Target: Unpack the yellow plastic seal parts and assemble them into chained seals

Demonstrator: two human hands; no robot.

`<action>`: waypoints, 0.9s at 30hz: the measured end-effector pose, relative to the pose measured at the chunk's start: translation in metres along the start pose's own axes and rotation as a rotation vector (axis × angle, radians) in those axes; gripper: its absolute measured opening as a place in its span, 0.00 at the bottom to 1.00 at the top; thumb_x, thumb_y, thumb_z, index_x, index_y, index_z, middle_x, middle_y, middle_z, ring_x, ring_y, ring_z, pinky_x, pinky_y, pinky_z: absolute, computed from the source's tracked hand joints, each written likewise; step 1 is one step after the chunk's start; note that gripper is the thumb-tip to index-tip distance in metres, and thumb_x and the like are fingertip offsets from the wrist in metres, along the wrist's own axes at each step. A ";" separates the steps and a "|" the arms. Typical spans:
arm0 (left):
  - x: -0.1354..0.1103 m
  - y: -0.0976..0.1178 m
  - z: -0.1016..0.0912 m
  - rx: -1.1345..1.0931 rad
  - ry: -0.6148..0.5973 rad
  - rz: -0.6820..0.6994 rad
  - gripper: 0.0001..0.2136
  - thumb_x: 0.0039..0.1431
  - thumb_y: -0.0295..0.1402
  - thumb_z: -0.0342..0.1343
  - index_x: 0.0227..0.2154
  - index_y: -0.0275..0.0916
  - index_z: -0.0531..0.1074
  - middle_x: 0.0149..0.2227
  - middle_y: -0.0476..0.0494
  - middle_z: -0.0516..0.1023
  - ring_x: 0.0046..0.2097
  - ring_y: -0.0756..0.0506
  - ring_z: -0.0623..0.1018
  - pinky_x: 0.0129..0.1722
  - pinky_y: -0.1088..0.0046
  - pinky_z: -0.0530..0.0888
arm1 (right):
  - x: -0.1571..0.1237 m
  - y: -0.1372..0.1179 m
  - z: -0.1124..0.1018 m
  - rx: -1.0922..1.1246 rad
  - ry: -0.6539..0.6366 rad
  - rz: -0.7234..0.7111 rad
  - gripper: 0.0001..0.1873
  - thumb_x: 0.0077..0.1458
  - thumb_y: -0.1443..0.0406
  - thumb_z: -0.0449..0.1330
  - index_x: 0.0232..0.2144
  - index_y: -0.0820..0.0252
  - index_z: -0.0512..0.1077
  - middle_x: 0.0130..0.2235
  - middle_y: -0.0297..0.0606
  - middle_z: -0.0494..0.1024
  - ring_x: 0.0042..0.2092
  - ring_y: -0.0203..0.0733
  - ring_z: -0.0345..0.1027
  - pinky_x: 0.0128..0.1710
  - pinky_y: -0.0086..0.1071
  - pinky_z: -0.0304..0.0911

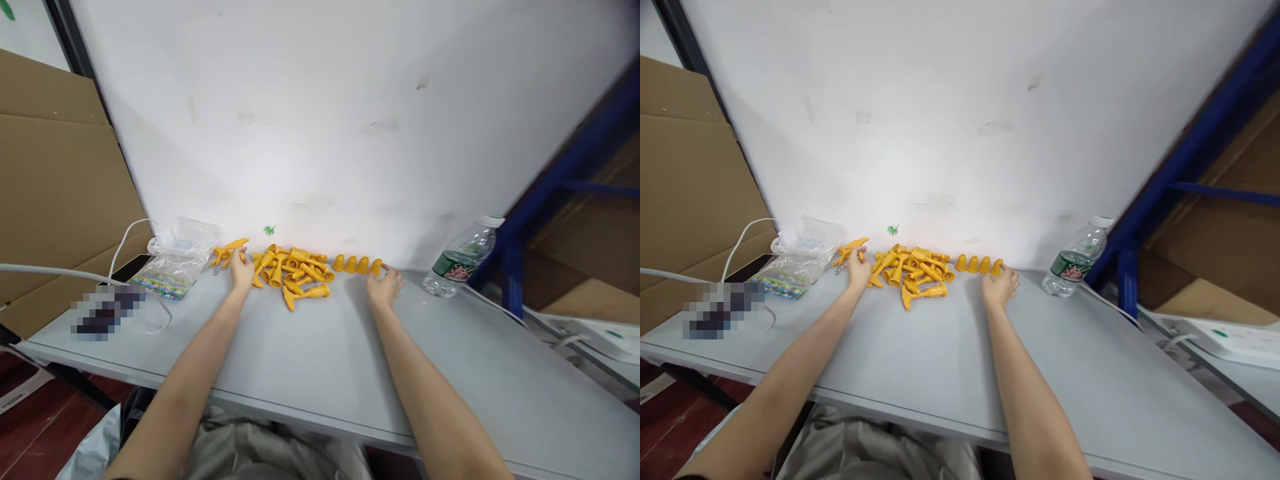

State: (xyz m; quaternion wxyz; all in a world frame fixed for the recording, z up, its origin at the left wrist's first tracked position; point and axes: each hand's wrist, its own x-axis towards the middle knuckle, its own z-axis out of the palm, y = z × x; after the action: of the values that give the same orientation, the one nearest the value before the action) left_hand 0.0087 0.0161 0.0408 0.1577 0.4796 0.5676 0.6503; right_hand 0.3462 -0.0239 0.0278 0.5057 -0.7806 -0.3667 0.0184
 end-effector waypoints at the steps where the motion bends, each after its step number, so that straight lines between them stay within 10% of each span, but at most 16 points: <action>1: 0.009 -0.003 -0.006 0.072 -0.030 0.023 0.17 0.50 0.19 0.48 0.41 0.41 0.73 0.46 0.41 0.78 0.52 0.43 0.75 0.58 0.62 0.69 | -0.002 0.001 0.000 0.009 0.003 -0.020 0.23 0.49 0.65 0.53 0.50 0.57 0.66 0.55 0.48 0.66 0.60 0.56 0.56 0.56 0.51 0.56; 10: 0.070 -0.037 -0.047 0.598 -0.288 0.124 0.17 0.50 0.16 0.49 0.39 0.36 0.74 0.47 0.37 0.77 0.54 0.42 0.74 0.58 0.64 0.68 | -0.012 0.006 0.002 0.042 -0.047 -0.161 0.23 0.50 0.67 0.50 0.50 0.60 0.66 0.55 0.51 0.68 0.59 0.54 0.59 0.59 0.46 0.53; 27: 0.059 -0.046 -0.041 0.774 -0.260 0.070 0.14 0.54 0.22 0.51 0.41 0.38 0.75 0.45 0.35 0.77 0.51 0.38 0.75 0.53 0.59 0.70 | -0.014 0.010 0.010 0.034 -0.103 -0.356 0.19 0.52 0.67 0.49 0.47 0.58 0.67 0.52 0.49 0.71 0.57 0.53 0.61 0.56 0.48 0.56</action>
State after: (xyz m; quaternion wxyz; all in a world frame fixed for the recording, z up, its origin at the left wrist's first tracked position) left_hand -0.0685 0.0499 0.0308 0.0139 0.6005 0.7292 0.3279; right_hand 0.3374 -0.0270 0.0103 0.4945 -0.6930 -0.5240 -0.0252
